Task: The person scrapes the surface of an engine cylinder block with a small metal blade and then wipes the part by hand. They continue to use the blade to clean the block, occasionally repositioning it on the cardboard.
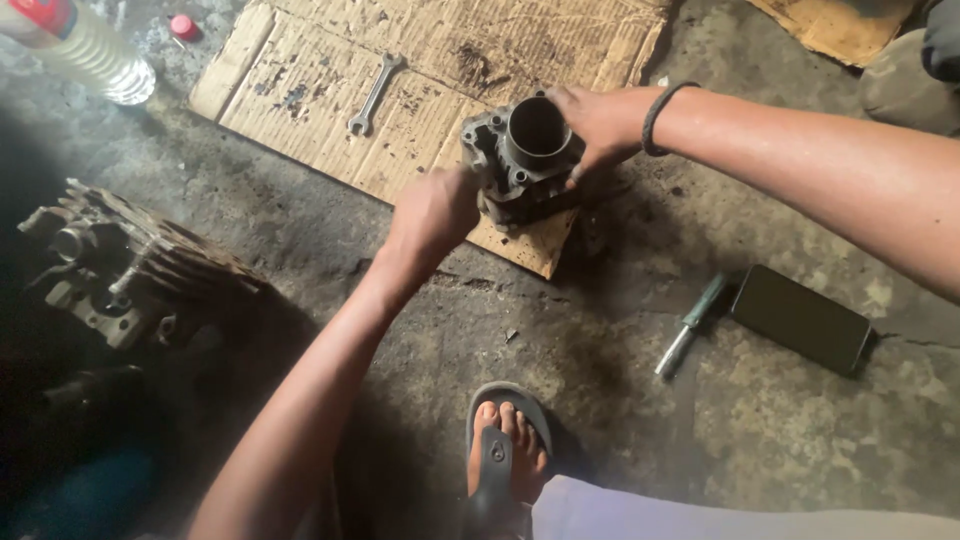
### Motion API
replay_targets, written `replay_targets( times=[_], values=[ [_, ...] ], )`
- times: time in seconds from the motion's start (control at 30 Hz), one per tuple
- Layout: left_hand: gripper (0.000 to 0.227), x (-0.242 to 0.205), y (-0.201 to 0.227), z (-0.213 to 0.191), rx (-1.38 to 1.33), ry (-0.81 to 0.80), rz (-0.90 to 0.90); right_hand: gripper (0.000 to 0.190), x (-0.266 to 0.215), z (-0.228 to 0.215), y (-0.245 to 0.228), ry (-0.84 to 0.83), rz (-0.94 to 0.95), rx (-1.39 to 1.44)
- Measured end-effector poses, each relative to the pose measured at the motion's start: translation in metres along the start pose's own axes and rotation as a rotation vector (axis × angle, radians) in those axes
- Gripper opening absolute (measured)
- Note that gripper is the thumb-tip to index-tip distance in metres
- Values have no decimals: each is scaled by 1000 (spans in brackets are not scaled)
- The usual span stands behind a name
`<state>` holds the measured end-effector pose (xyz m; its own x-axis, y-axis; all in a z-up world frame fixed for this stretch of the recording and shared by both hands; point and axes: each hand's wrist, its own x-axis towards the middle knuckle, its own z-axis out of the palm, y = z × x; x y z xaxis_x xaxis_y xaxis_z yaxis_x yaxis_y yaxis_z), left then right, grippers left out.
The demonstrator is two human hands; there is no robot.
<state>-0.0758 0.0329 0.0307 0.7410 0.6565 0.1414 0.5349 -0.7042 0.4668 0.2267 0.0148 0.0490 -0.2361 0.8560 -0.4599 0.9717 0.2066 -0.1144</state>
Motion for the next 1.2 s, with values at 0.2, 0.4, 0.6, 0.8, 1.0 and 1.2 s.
replay_targets(
  times=[0.2, 0.4, 0.6, 0.8, 1.0, 1.2],
  values=[
    [10, -50, 16, 45, 87, -329, 247, 144, 4, -4, -2, -24, 60, -27],
    [10, -36, 34, 5, 2, 76, 78, 139, 1, -3, -2, 22, -2, 18],
    [10, -74, 25, 75, 88, -168, 95, 118, -3, 11, 0, 48, -5, -187],
    [29, -72, 29, 42, 72, 25, 176, 116, -11, 18, -3, 84, -24, -150],
    [22, -37, -11, 24, 312, -64, 80, 115, -12, 2, -16, 71, -22, -182],
    [25, -38, 12, 22, 266, -190, 10, 124, -11, -1, -22, 84, 31, -163]
  ],
)
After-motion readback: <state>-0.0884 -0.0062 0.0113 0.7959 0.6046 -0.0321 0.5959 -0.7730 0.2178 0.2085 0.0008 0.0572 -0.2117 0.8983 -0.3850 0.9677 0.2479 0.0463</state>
